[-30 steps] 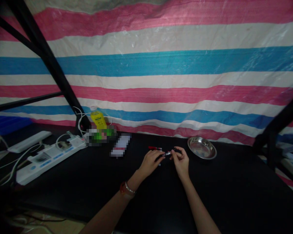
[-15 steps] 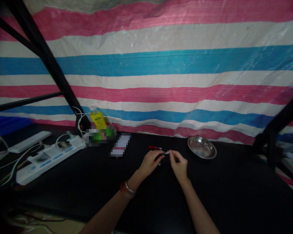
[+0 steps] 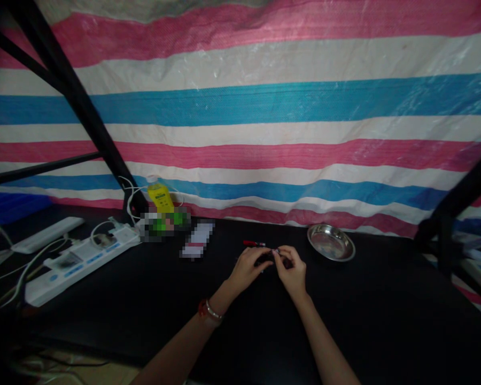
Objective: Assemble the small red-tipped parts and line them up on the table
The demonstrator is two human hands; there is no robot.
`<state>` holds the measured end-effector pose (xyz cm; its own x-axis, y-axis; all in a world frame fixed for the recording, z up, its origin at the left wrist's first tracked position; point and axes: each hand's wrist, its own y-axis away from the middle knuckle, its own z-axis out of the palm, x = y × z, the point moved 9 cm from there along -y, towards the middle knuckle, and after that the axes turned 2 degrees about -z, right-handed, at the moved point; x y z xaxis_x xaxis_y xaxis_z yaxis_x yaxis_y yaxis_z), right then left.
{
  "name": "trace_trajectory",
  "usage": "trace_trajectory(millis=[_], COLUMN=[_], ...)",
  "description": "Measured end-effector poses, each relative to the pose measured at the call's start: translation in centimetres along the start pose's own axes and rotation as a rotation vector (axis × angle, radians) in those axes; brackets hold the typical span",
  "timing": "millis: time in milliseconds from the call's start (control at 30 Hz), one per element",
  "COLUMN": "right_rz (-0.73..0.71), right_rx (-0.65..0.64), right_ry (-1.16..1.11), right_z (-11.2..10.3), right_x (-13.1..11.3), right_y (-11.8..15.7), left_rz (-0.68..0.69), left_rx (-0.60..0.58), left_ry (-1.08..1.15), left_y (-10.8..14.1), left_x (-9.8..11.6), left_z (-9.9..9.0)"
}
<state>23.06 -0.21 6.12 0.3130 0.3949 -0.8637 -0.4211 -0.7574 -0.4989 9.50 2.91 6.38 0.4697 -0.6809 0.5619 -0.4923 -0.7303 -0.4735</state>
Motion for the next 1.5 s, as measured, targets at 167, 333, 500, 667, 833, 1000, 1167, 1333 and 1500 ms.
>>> trace_trajectory(millis=[167, 333, 500, 667, 833, 1000, 1167, 1333, 1500], right_rz=[-0.009, -0.034, -0.082, -0.12, -0.108, -0.047, 0.016, 0.055, 0.066], right_rx=[0.092, 0.125, 0.105, 0.064, 0.073, 0.086, 0.122, 0.144, 0.181], right_ry=[0.017, -0.014, 0.012, 0.045, 0.066, 0.046, -0.005, -0.056, -0.093], right_z=[-1.0, -1.5, -1.3, -0.9, -1.0, -1.1, -1.2, -1.2, -1.4], right_x=[-0.4, 0.0, 0.4, -0.1, 0.0, 0.7, 1.3, 1.8, 1.9], right_y=[0.1, -0.1, -0.2, -0.1, 0.0, -0.1, -0.1, -0.1, -0.2], left_rz=[-0.082, -0.12, -0.135, -0.173, -0.165, -0.132, -0.083, -0.057, -0.017], left_rx=[0.032, 0.024, 0.043, 0.061, 0.075, 0.061, 0.036, 0.018, -0.036], left_ry=[-0.06, -0.096, -0.141, -0.202, -0.254, -0.324, -0.39, -0.401, -0.354], left_y=[-0.1, -0.1, -0.1, -0.1, -0.2, -0.4, -0.6, -0.7, -0.8], left_x=[-1.3, -1.7, -1.8, -1.6, -1.2, -1.2, -1.0, -1.1, -1.0], left_z=[0.0, -0.2, -0.6, -1.4, -2.2, -2.3, -2.0, -1.7, -1.0])
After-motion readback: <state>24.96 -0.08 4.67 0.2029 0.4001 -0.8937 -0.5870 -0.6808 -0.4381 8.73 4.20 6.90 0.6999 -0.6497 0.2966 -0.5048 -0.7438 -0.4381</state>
